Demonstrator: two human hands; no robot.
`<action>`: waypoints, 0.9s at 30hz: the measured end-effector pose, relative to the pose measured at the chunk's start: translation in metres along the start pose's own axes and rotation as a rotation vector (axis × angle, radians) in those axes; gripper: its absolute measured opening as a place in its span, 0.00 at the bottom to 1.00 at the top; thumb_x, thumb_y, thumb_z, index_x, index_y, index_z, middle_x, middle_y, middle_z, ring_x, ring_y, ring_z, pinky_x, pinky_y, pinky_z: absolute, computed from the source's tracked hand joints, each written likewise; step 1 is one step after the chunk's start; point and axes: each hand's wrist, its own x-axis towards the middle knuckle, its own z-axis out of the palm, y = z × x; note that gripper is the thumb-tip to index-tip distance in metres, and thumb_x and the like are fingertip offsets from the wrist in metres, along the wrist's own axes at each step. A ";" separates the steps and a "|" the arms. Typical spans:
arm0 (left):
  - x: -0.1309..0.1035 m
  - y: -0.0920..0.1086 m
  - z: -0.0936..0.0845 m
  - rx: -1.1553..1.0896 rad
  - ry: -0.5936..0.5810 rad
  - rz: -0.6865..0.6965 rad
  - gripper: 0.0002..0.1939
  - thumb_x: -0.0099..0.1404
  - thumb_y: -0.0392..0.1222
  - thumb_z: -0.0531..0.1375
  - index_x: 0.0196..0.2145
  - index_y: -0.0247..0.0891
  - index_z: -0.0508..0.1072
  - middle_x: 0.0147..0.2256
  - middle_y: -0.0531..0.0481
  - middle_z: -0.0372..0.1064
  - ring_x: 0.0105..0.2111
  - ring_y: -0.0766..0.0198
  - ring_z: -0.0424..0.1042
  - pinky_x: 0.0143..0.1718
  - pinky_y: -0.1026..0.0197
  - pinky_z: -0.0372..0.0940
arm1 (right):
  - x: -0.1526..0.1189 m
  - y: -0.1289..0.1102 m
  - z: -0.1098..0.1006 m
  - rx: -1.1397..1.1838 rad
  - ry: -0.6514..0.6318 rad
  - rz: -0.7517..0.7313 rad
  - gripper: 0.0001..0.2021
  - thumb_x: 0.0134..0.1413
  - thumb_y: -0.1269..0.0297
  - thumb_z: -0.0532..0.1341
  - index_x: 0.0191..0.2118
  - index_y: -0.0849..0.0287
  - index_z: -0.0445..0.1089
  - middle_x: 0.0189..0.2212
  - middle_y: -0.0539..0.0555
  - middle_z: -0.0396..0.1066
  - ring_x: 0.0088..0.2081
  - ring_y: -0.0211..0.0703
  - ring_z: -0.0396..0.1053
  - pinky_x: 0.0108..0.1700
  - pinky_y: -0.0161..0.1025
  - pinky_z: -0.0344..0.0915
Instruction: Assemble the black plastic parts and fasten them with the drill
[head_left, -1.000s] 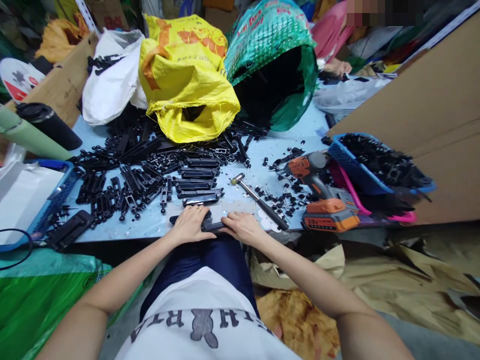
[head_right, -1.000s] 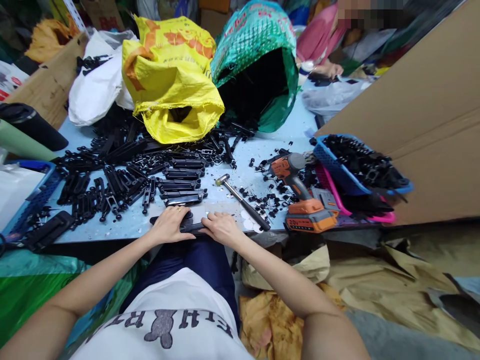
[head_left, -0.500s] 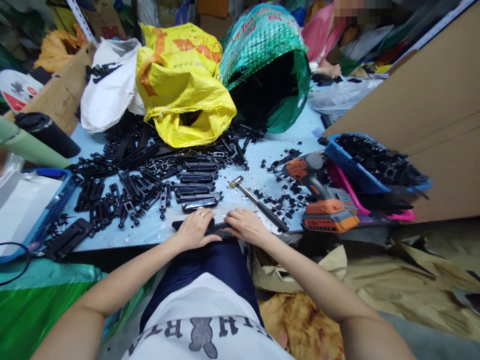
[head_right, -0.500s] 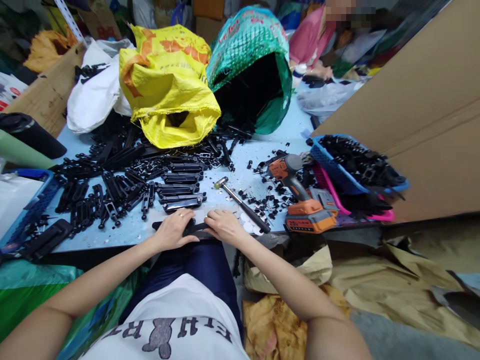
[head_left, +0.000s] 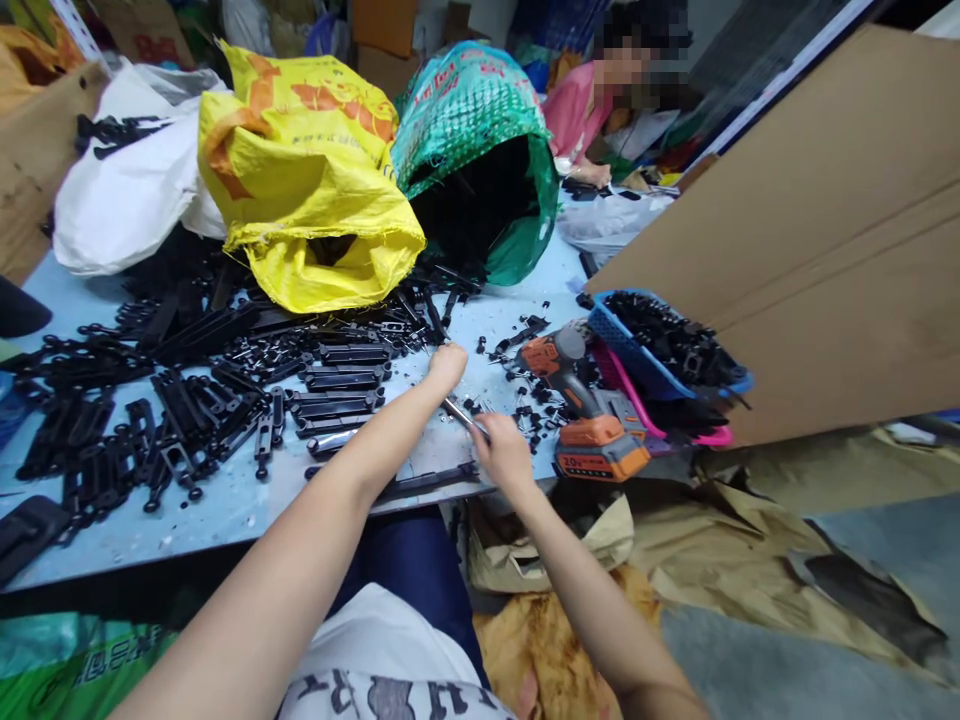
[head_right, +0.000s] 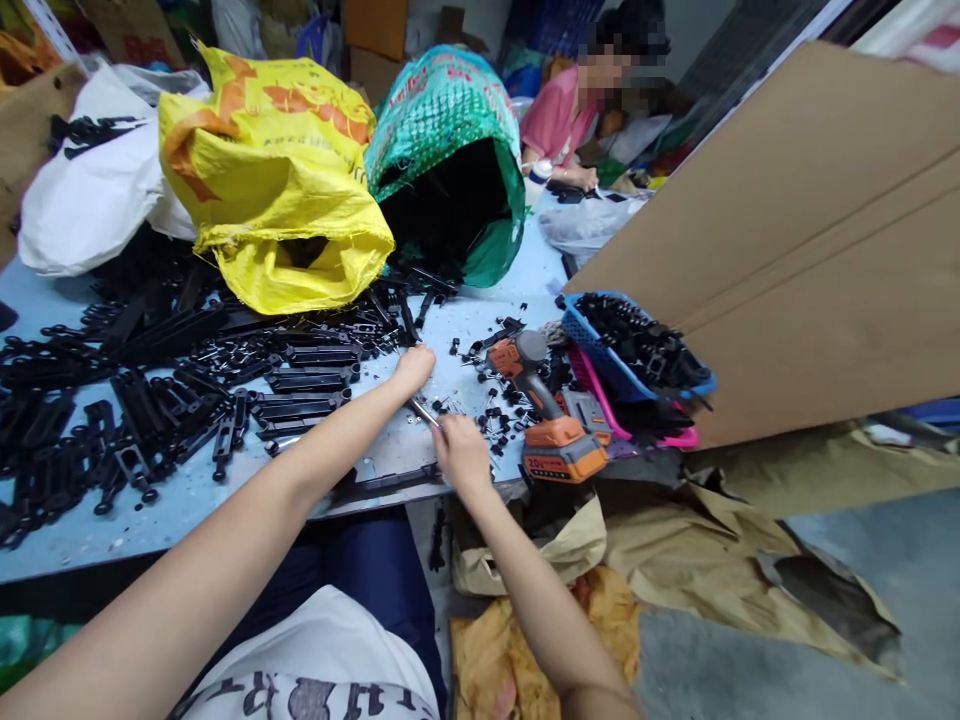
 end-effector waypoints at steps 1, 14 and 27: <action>-0.001 0.003 -0.001 -0.004 0.002 0.003 0.12 0.64 0.26 0.49 0.40 0.22 0.70 0.41 0.32 0.67 0.42 0.57 0.70 0.43 0.59 0.62 | 0.016 0.013 0.000 -0.055 0.009 0.080 0.14 0.62 0.62 0.47 0.44 0.59 0.67 0.39 0.60 0.68 0.43 0.51 0.64 0.45 0.45 0.62; -0.241 -0.108 -0.075 -0.453 0.592 -0.078 0.10 0.61 0.46 0.59 0.28 0.37 0.74 0.25 0.53 0.69 0.25 0.68 0.68 0.30 0.65 0.63 | 0.161 0.046 0.035 -0.283 -0.363 0.399 0.14 0.55 0.75 0.51 0.47 0.68 0.65 0.43 0.67 0.69 0.43 0.48 0.67 0.44 0.39 0.60; -0.302 -0.135 -0.032 0.157 0.567 0.102 0.10 0.67 0.40 0.52 0.36 0.33 0.72 0.28 0.46 0.71 0.29 0.63 0.71 0.31 0.63 0.65 | 0.047 -0.080 0.001 0.552 -0.101 -0.227 0.06 0.54 0.61 0.59 0.33 0.59 0.67 0.31 0.54 0.71 0.31 0.38 0.69 0.35 0.36 0.67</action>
